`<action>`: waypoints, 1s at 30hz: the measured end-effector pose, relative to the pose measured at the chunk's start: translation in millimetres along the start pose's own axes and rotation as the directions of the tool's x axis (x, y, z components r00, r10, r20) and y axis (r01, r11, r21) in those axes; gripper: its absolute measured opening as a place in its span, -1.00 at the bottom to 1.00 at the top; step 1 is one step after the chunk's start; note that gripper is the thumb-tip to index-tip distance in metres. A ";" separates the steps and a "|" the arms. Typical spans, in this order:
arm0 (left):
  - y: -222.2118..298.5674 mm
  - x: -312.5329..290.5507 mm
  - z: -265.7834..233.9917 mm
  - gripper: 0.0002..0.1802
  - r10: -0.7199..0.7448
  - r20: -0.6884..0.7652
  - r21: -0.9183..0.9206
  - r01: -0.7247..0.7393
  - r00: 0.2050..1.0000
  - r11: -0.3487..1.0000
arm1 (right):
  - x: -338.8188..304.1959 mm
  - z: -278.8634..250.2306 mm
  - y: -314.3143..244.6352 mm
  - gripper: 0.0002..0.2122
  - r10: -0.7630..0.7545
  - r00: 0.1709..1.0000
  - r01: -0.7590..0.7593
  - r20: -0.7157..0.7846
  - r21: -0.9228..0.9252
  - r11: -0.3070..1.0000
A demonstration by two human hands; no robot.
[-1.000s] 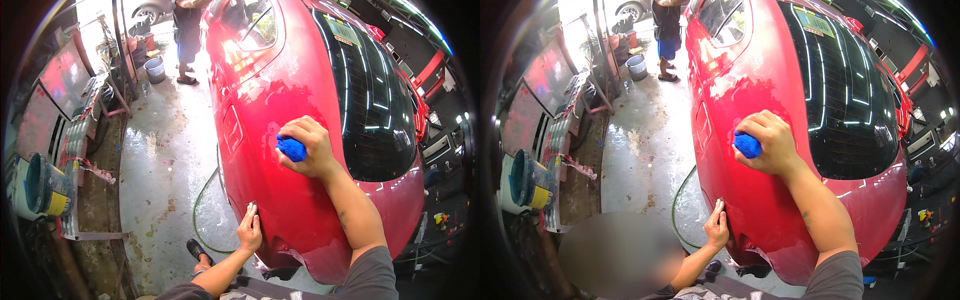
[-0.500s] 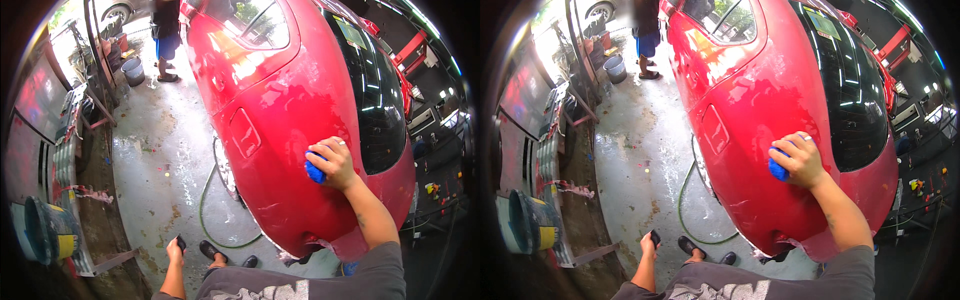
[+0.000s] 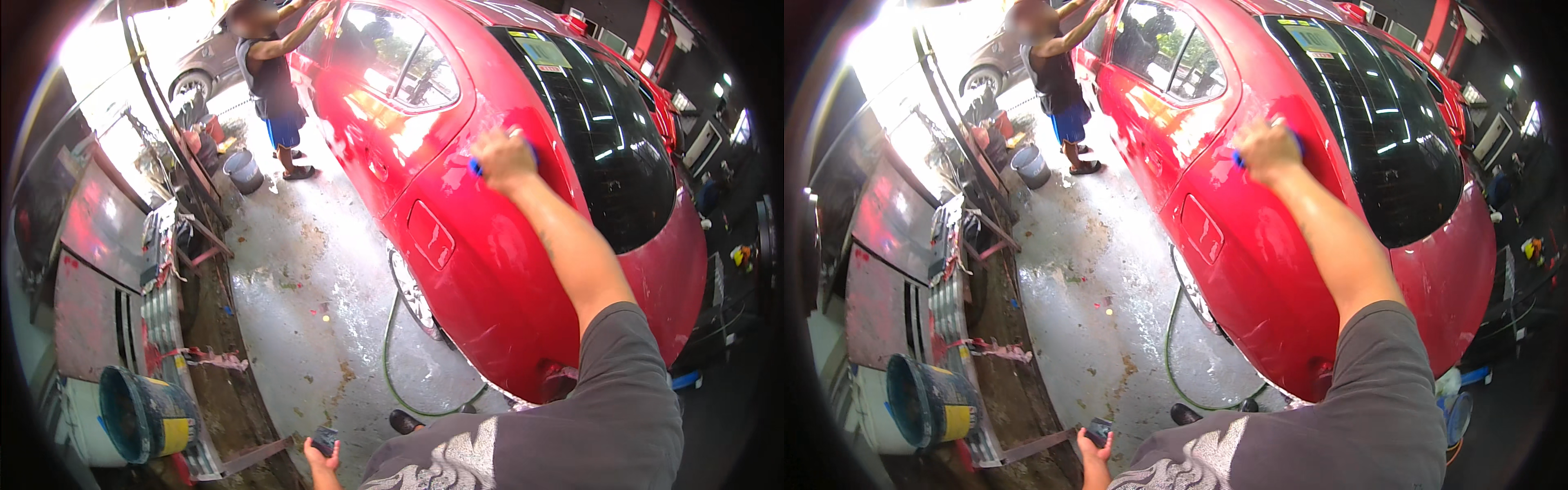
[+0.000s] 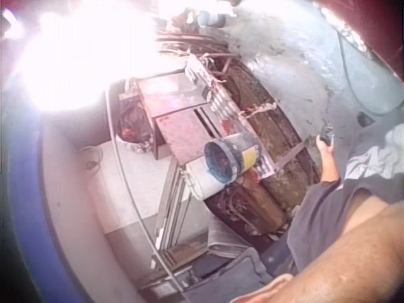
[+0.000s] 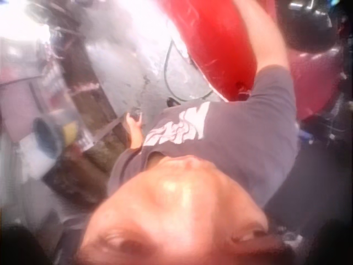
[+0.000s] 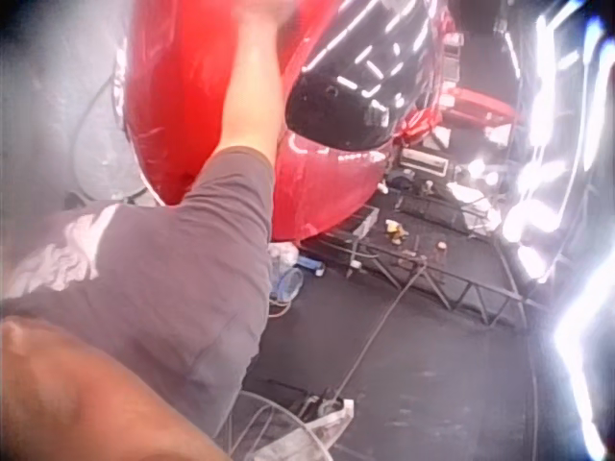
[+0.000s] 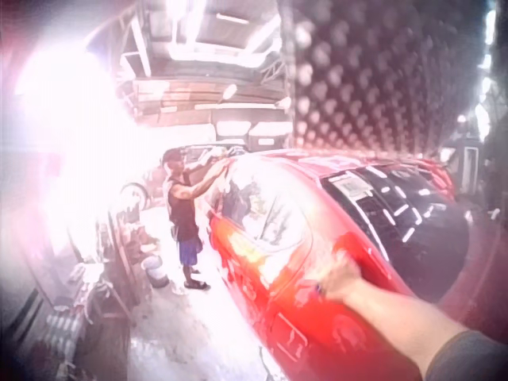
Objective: The person wipes the rear quarter panel and roof of a red car using a blue microfiber cloth. They repeatedly rub the surface and occasionally touch the car with their bare hand to check the finish.
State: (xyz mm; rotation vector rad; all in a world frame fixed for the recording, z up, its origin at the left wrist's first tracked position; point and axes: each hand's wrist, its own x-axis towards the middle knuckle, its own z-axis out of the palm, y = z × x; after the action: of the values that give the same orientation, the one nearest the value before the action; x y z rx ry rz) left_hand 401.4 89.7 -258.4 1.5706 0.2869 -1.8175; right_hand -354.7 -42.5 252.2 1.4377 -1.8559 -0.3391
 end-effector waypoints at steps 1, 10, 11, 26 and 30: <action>-4.4 -9.6 -5.2 -0.37 0.016 -0.014 -0.041 -0.016 1.000 0.999 | -9.9 1.0 -29.0 -0.79 -0.154 0.988 0.153 0.008 0.072 0.986; 44.7 -120.5 24.7 -0.08 0.211 0.120 -0.062 -0.205 0.970 0.977 | -215.9 -15.0 -209.0 -0.63 0.166 0.939 -0.340 0.302 0.892 0.297; 52.7 -127.3 28.3 -0.09 0.244 0.117 -0.053 -0.240 0.963 0.969 | -231.7 -11.2 -226.6 -0.67 0.182 0.877 -0.435 0.445 0.896 -0.093; -5.3 -126.4 -107.8 -0.61 0.412 -0.384 0.325 -0.297 0.826 0.898 | -234.9 20.1 -244.5 -0.29 -0.700 0.681 -0.472 0.216 -0.601 -0.644; -35.5 -139.5 -80.2 -0.62 0.412 -0.443 0.335 -0.279 0.796 0.900 | -221.8 53.2 -263.3 -0.28 -0.597 0.782 -0.411 0.176 -0.574 -0.708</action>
State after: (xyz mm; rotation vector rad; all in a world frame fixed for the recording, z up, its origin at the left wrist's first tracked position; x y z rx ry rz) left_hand 442.9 213.0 -157.1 2.1166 -0.0126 -1.1651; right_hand -183.9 60.2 -33.5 -0.0598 0.2893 -1.2998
